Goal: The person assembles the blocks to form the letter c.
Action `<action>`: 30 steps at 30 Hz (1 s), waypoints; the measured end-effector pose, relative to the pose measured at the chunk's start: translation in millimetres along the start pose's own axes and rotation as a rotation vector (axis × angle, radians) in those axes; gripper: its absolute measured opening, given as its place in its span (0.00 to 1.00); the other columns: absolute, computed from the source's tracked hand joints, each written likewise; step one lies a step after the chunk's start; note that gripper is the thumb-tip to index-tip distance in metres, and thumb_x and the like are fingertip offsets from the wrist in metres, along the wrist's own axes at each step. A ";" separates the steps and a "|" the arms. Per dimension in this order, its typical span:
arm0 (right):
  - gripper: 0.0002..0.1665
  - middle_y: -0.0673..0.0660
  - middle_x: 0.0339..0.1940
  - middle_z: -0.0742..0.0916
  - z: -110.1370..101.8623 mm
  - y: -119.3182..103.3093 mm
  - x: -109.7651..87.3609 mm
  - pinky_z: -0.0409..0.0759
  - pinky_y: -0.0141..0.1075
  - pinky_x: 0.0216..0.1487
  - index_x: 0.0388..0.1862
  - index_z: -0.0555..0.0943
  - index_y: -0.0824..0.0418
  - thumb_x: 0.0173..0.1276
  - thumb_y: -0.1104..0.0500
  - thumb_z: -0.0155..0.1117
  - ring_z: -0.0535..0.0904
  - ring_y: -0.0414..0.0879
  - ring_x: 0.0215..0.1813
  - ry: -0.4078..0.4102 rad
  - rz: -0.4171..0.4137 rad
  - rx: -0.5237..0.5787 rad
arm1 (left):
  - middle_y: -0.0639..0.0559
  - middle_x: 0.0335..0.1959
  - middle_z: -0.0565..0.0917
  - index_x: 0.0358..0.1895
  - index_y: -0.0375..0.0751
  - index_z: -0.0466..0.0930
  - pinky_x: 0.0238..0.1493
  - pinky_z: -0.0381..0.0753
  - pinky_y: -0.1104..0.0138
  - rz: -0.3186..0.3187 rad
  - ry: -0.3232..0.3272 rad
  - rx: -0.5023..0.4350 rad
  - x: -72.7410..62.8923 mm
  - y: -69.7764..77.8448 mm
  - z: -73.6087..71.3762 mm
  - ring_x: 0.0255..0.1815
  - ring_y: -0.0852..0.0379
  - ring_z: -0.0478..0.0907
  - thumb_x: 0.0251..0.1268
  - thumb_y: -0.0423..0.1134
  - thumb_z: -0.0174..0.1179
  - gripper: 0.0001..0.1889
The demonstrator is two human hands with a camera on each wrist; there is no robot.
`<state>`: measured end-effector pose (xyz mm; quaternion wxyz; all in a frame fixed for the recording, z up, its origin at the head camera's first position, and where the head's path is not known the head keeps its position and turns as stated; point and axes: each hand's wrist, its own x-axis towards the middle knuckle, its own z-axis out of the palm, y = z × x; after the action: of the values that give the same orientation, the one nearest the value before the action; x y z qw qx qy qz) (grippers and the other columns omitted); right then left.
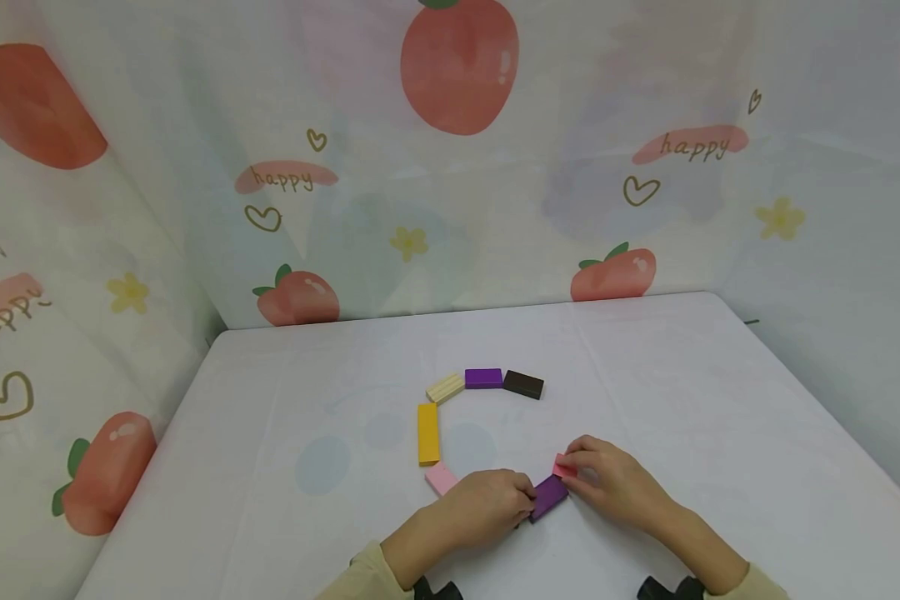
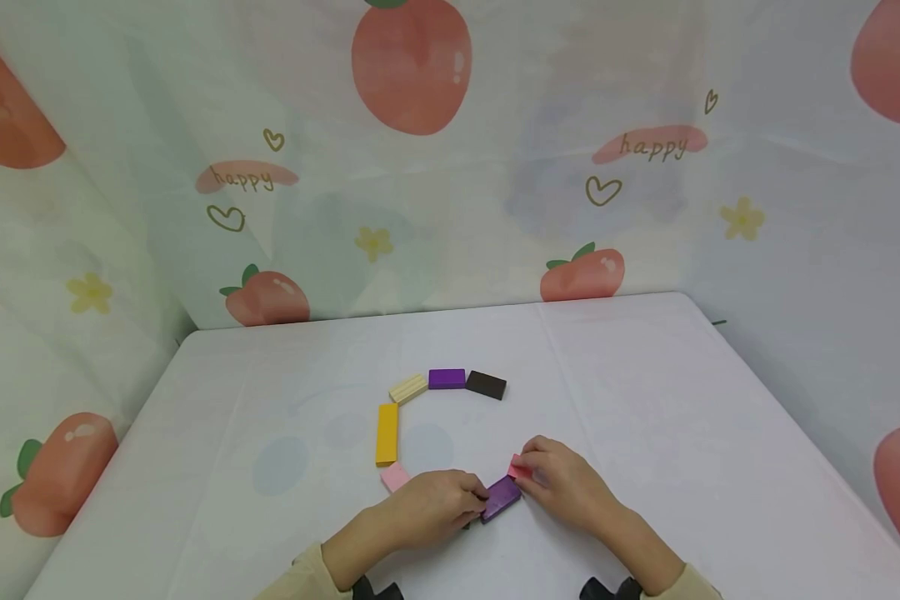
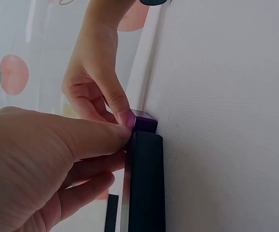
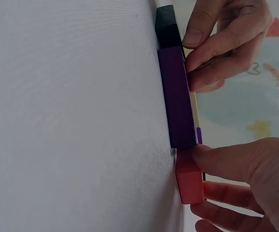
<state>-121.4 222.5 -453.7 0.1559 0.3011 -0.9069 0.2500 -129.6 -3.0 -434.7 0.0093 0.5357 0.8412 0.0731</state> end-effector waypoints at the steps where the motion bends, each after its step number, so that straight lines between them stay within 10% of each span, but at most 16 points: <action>1: 0.12 0.44 0.35 0.79 0.0 -0.1 0.2 0.78 0.32 0.35 0.34 0.85 0.58 0.47 0.63 0.74 0.75 0.37 0.34 -0.005 0.007 -0.008 | 0.59 0.42 0.80 0.42 0.46 0.86 0.46 0.71 0.81 -0.002 0.003 -0.006 -0.3 -0.4 -0.2 0.42 0.69 0.75 0.63 0.39 0.59 0.08; 12: 0.16 0.50 0.42 0.82 -11.2 -8.4 -2.0 0.79 0.39 0.42 0.37 0.85 0.56 0.46 0.63 0.74 0.78 0.45 0.44 0.040 0.040 -0.117 | 0.59 0.45 0.79 0.44 0.46 0.84 0.49 0.69 0.80 -0.020 0.147 -0.065 -13.5 -6.0 13.6 0.47 0.68 0.74 0.64 0.41 0.58 0.09; 19: 0.15 0.43 0.35 0.81 -18.6 -8.5 -13.1 0.71 0.20 0.44 0.32 0.85 0.56 0.43 0.67 0.75 0.78 0.40 0.38 0.182 0.069 -0.069 | 0.58 0.41 0.80 0.42 0.44 0.84 0.50 0.68 0.81 -0.025 0.292 -0.109 -41.5 -9.7 14.0 0.45 0.67 0.75 0.62 0.38 0.60 0.08; 30: 0.17 0.43 0.32 0.83 -32.9 4.4 -21.3 0.67 0.15 0.45 0.32 0.84 0.59 0.42 0.74 0.71 0.79 0.39 0.36 0.285 0.119 -0.005 | 0.54 0.40 0.81 0.39 0.39 0.83 0.47 0.73 0.76 -0.081 0.568 -0.088 -76.0 -22.9 -30.1 0.44 0.62 0.77 0.55 0.31 0.63 0.07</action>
<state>-103.4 253.5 -437.4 0.2687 0.2078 -0.8925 0.2968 -120.7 -84.5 -412.7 -0.2003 0.4591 0.8268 0.2560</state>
